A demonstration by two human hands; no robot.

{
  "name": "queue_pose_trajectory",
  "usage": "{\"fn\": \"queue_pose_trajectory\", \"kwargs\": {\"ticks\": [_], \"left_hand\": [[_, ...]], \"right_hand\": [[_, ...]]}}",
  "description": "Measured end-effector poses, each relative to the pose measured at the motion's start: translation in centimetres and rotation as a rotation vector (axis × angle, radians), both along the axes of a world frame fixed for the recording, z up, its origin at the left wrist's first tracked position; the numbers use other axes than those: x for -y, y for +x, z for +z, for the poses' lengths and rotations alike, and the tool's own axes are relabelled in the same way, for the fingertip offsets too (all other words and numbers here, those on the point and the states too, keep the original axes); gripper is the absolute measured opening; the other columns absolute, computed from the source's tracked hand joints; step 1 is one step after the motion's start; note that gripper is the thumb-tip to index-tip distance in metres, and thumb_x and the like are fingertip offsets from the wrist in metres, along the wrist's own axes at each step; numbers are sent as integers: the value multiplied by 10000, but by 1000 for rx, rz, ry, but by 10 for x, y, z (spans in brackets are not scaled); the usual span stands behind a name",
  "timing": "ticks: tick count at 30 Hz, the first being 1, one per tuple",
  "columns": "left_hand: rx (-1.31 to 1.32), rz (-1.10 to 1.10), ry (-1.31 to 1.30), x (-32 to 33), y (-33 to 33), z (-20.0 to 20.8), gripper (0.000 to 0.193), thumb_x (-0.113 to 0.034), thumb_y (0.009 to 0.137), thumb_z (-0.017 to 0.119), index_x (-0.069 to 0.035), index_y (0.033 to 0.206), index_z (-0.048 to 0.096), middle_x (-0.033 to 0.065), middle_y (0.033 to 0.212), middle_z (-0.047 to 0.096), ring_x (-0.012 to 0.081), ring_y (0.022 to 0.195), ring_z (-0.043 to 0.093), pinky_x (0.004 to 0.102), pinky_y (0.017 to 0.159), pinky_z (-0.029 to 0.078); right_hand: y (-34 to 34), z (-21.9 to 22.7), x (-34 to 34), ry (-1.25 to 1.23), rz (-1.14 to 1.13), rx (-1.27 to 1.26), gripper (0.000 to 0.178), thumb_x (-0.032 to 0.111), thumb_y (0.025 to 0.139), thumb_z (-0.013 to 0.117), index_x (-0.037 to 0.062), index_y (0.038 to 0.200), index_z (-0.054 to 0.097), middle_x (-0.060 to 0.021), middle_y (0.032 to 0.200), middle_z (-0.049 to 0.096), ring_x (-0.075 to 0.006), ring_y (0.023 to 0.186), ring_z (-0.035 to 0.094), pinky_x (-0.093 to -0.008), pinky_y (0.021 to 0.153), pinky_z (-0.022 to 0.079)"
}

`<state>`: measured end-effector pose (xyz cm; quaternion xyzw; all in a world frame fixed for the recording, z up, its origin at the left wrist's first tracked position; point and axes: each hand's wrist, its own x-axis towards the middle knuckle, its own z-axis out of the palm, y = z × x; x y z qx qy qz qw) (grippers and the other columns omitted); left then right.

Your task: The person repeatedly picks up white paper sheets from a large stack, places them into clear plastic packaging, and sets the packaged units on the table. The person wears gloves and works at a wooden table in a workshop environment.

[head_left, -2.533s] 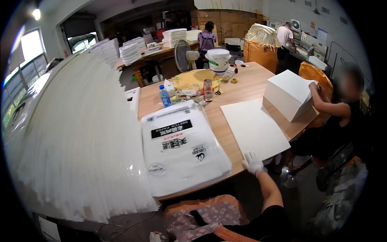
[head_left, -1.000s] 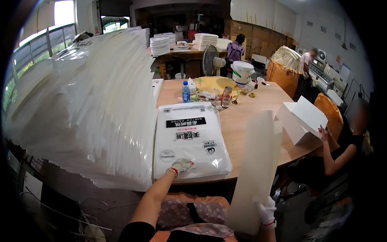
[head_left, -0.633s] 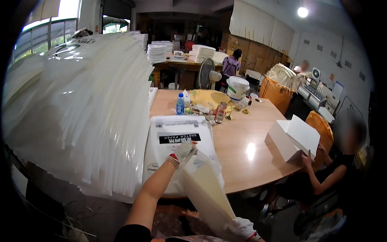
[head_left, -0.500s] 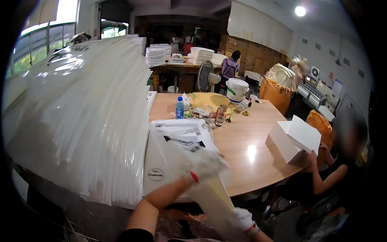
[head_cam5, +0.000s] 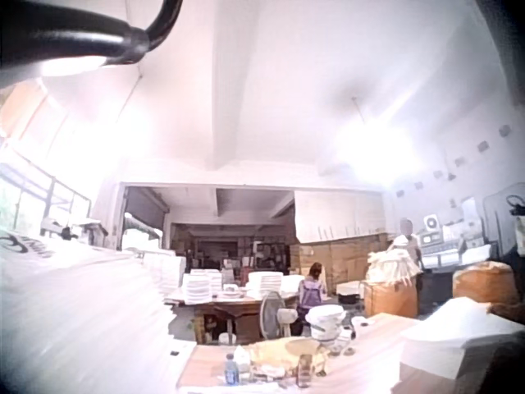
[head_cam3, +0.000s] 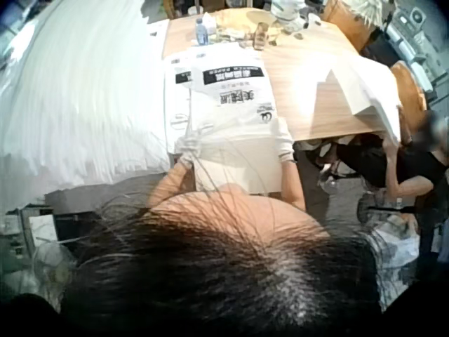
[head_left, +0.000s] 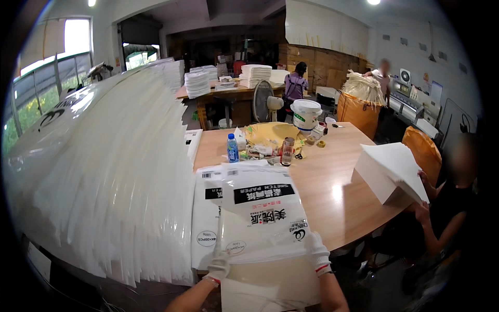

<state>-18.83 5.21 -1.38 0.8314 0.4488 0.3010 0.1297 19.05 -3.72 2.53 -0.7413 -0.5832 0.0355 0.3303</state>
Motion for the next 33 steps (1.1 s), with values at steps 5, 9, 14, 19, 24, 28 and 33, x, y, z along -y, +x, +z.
{"fn": "queue_pose_trajectory", "kwargs": {"ticks": [5, 9, 14, 19, 24, 28, 33], "left_hand": [[617, 174, -744, 34, -56, -27, 321, -3, 825, 377, 15, 1118, 508, 154, 1097, 575, 268, 1044, 557, 338, 900, 447], [817, -81, -1074, 137, -72, 59, 306, -185, 981, 367, -11, 1193, 504, 130, 1181, 560, 188, 1034, 559, 319, 911, 452], [495, 155, -810, 219, -84, 51, 218, -192, 952, 402, -30, 1046, 516, 119, 1072, 583, 201, 973, 573, 333, 873, 463], [411, 307, -695, 227, -86, 58, 176, -198, 924, 437, -49, 899, 528, 107, 964, 607, 214, 912, 587, 346, 834, 473], [775, 5, -497, 209, -93, 0, 268, -1, 743, 421, -37, 957, 578, 29, 764, 527, 162, 727, 506, 283, 690, 434], [608, -179, -455, 161, 3, 174, 60, 6, 748, 429, -21, 779, 472, 51, 752, 455, 147, 713, 442, 291, 654, 397], [481, -648, 123, 157, 32, 358, 125, 88, 708, 467, -37, 710, 458, 82, 761, 498, 209, 699, 507, 279, 616, 404]], "right_hand": [[-46, 47, 49, 42, 126, 262, 434, 23, 769, 594, 3, 1198, 533, -175, 1109, 555, -289, 1052, 567, -387, 828, 503], [-68, 61, 155, -76, 439, 1164, 326, 87, 855, 555, -84, 1133, 555, -209, 1140, 538, -336, 1133, 486, -482, 1061, 322], [-128, 117, 210, -80, 300, 100, 519, 227, 917, 529, -42, 1329, 365, -193, 1286, 456, -313, 1180, 456, -448, 998, 373], [-121, 57, 257, -47, 119, -217, 486, 319, 926, 526, 0, 1279, 425, -150, 1232, 501, -248, 1111, 507, -389, 909, 440], [-61, 71, 268, -124, 156, -644, 210, 191, 864, 588, 22, 967, 659, -50, 919, 645, -162, 877, 617, -296, 762, 505], [-35, 16, 214, -8, -189, -1529, 319, 81, 809, 630, 12, 1118, 595, -91, 989, 649, -179, 820, 626, -319, 773, 523], [-96, 21, 157, -4, 271, -1532, 219, 13, 827, 575, -52, 1023, 647, -121, 1014, 655, -180, 917, 617, -299, 832, 497]]}}
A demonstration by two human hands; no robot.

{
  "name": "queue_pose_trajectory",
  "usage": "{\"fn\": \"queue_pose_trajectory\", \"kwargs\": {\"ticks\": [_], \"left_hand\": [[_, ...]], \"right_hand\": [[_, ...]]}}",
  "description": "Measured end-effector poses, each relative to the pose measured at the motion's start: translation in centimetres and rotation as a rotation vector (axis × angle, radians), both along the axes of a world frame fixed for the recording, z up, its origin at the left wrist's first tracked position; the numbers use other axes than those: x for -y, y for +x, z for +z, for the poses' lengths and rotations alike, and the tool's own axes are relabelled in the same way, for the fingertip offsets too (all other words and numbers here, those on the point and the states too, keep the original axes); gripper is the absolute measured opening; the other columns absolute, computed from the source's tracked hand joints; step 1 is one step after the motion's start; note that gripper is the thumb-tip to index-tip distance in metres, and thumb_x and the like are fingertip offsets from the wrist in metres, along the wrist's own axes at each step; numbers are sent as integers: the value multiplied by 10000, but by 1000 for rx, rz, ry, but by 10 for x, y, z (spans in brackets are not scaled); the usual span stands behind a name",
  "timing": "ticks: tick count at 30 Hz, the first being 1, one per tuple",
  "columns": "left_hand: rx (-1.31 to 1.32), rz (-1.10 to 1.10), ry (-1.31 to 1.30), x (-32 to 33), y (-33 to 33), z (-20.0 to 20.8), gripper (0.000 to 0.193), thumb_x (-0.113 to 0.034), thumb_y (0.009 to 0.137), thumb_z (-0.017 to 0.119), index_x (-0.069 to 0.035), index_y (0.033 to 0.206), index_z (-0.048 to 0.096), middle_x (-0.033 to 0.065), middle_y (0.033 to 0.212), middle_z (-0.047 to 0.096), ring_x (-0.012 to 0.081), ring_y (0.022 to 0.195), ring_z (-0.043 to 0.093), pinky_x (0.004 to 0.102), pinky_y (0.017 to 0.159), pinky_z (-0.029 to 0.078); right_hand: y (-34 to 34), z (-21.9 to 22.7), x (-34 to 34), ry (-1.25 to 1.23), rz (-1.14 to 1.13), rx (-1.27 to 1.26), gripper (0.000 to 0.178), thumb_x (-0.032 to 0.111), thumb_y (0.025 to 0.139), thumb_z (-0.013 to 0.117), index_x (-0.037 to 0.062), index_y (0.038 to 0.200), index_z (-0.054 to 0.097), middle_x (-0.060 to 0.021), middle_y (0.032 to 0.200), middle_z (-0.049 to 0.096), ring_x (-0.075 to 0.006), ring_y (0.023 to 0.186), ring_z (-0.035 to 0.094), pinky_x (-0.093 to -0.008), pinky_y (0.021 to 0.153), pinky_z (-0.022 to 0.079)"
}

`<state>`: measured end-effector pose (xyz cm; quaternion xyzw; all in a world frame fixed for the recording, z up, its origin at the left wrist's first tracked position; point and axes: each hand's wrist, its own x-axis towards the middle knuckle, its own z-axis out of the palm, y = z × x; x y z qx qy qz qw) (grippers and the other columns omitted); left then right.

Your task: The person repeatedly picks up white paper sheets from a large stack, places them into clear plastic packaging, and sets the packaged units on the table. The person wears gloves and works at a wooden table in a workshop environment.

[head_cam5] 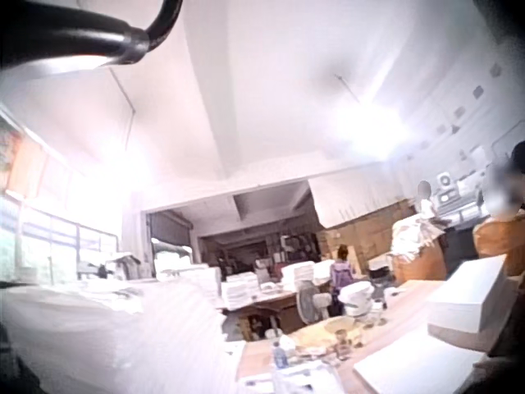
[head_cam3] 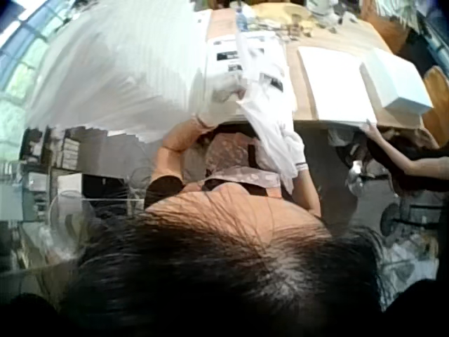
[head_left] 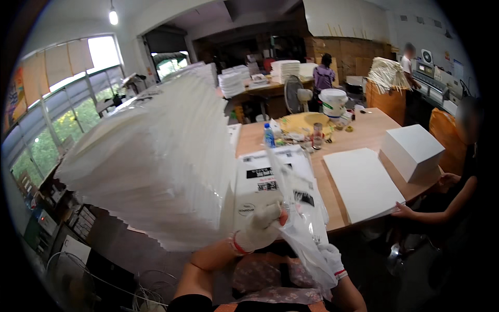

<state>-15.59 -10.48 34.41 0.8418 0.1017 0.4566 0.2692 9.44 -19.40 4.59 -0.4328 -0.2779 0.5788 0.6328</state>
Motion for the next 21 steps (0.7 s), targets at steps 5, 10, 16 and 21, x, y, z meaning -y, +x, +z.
{"fn": "queue_pose_trajectory", "kwargs": {"ticks": [5, 10, 16, 21], "left_hand": [[384, 115, -180, 41, -95, 120, 179, -237, 898, 511, -91, 795, 510, 20, 831, 488, 156, 762, 500, 291, 704, 431], [533, 416, 594, 16, -211, 267, 137, -76, 910, 502, 1, 1006, 560, 98, 991, 559, 206, 934, 557, 291, 855, 462], [806, 162, 265, -40, -376, 312, 205, -82, 895, 534, 55, 1045, 565, 165, 1096, 596, 265, 1011, 584, 403, 962, 480], [534, 907, 94, -35, -519, 216, 180, -115, 935, 485, 35, 997, 562, 119, 1020, 591, 225, 956, 571, 362, 889, 489]], "right_hand": [[-35, 227, -81, 558, 89, 186, 326, 202, 925, 479, -66, 1072, 593, -75, 939, 610, -127, 853, 540, -251, 770, 430], [-91, 415, -182, 1002, 102, 378, 235, 117, 881, 521, -22, 1050, 605, -34, 830, 574, -130, 723, 524, -238, 653, 430], [-196, 521, -279, 1721, -145, 1001, 179, 94, 859, 548, 49, 990, 662, -53, 793, 642, -138, 606, 602, -270, 574, 522], [-236, 523, -241, 951, 504, 810, 437, 459, 842, 576, 127, 1106, 678, -93, 848, 662, -165, 761, 627, -301, 661, 515]]}}
